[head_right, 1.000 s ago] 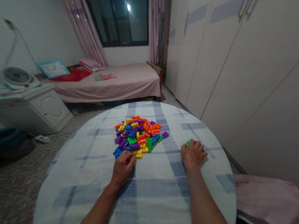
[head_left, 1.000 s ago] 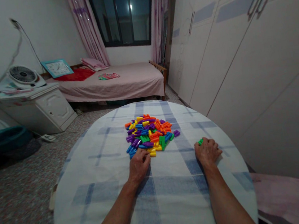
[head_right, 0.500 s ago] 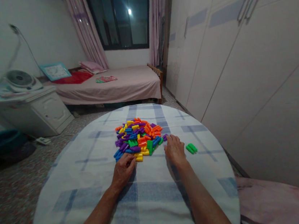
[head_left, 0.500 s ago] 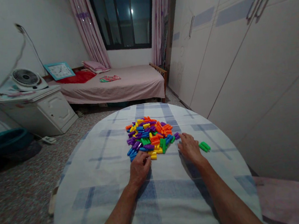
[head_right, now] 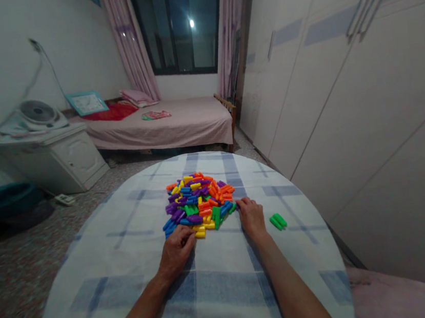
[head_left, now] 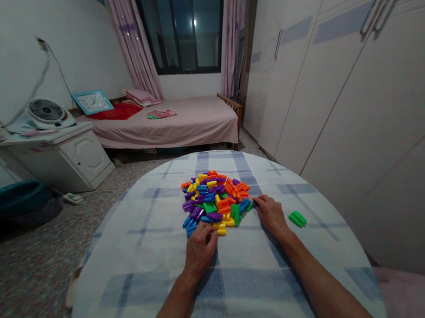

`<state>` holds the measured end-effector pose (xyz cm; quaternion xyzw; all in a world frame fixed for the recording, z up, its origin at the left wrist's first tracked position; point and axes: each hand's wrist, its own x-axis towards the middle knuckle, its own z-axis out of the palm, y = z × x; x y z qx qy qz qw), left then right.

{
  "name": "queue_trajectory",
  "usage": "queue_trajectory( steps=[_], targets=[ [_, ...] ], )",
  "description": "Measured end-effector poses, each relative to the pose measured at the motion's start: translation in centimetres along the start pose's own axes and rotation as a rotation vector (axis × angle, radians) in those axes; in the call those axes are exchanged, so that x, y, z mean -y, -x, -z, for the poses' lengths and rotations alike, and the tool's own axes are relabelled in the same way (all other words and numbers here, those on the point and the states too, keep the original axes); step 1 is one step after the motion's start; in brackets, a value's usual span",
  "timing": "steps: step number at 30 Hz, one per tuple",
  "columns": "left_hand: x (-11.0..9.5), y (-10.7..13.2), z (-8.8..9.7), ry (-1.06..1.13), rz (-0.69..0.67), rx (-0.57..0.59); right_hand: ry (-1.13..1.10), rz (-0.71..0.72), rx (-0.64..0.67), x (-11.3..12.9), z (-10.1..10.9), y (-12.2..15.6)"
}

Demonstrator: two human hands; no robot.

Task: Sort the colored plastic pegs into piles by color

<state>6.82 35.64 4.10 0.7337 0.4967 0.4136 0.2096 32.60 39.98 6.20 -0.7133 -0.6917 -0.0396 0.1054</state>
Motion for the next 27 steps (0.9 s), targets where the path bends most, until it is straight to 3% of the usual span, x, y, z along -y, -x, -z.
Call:
queue_trajectory(
  steps=[6, 11, 13, 20, 27],
  targets=[
    [-0.3, 0.1, 0.2, 0.001, 0.015, 0.01, -0.04, -0.076, -0.11, -1.6, -0.3, -0.1],
    [-0.5, 0.0, 0.3, -0.003, 0.021, 0.02, 0.007, -0.289, -0.323, -4.7, -0.2, -0.9],
    [-0.4, 0.1, 0.3, -0.003, 0.022, 0.025, 0.017, -0.326, -0.334, -5.7, -0.7, -0.8],
    [-0.4, 0.1, 0.3, 0.007, 0.018, 0.025, 0.068, -0.263, -0.329, -6.3, -2.3, -0.2],
    [-0.6, 0.1, 0.4, 0.002, 0.012, 0.016, -0.014, -0.107, -0.426, -3.2, -1.9, -0.3]
  ],
)
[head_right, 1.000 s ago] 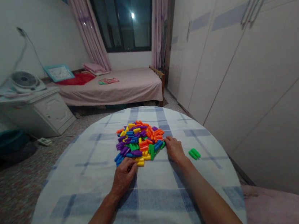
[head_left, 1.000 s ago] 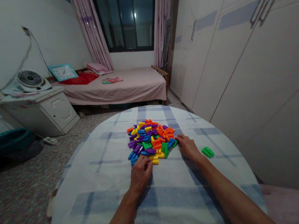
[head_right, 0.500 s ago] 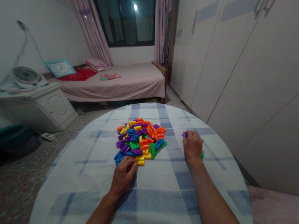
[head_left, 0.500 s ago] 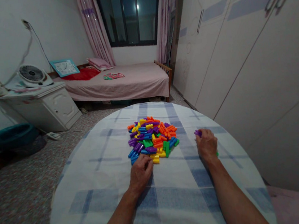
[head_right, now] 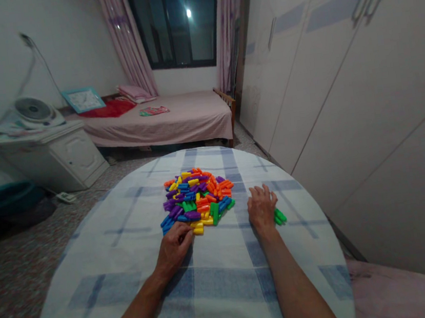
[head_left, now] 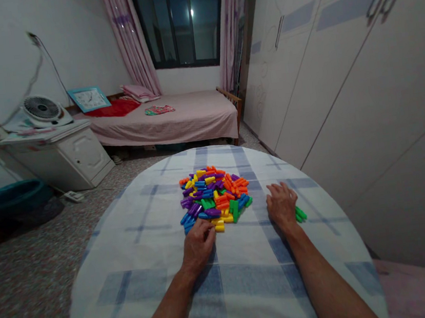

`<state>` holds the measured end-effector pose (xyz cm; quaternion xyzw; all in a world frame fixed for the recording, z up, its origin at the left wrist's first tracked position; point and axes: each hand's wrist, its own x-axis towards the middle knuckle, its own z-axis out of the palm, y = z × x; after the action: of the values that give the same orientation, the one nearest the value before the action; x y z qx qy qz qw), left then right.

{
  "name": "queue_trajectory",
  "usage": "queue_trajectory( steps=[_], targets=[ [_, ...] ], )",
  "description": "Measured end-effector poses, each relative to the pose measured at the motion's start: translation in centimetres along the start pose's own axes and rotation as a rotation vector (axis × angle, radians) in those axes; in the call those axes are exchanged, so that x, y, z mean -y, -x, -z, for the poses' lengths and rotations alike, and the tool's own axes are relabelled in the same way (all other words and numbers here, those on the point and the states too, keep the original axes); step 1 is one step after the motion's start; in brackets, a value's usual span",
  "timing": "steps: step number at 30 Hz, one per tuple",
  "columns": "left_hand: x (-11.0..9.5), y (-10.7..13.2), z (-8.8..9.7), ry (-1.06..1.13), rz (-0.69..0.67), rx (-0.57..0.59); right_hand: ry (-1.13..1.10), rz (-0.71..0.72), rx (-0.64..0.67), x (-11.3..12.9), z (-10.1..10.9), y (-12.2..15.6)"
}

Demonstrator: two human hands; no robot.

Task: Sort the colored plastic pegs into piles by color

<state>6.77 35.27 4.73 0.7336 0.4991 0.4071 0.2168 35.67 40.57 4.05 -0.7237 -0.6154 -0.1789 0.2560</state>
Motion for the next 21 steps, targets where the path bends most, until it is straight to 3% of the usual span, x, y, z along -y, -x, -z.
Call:
queue_trajectory(
  steps=[5, 11, 17, 21],
  targets=[
    [0.0, -0.1, 0.0, 0.003, 0.004, -0.002, -0.159, 0.137, 0.071, 2.2, -0.5, 0.1],
    [0.0, -0.1, 0.0, 0.007, -0.022, -0.034, -0.225, 0.133, 0.189, 3.4, -0.5, 0.4],
    [0.0, -0.5, 0.8, 0.06, 0.0, -0.328, -0.221, 0.123, 0.258, 3.7, -0.5, 1.4],
    [0.9, -0.9, 1.5, 0.081, 0.09, -0.498, -0.218, 0.148, 0.327, 3.5, -0.9, 1.3]
  ],
)
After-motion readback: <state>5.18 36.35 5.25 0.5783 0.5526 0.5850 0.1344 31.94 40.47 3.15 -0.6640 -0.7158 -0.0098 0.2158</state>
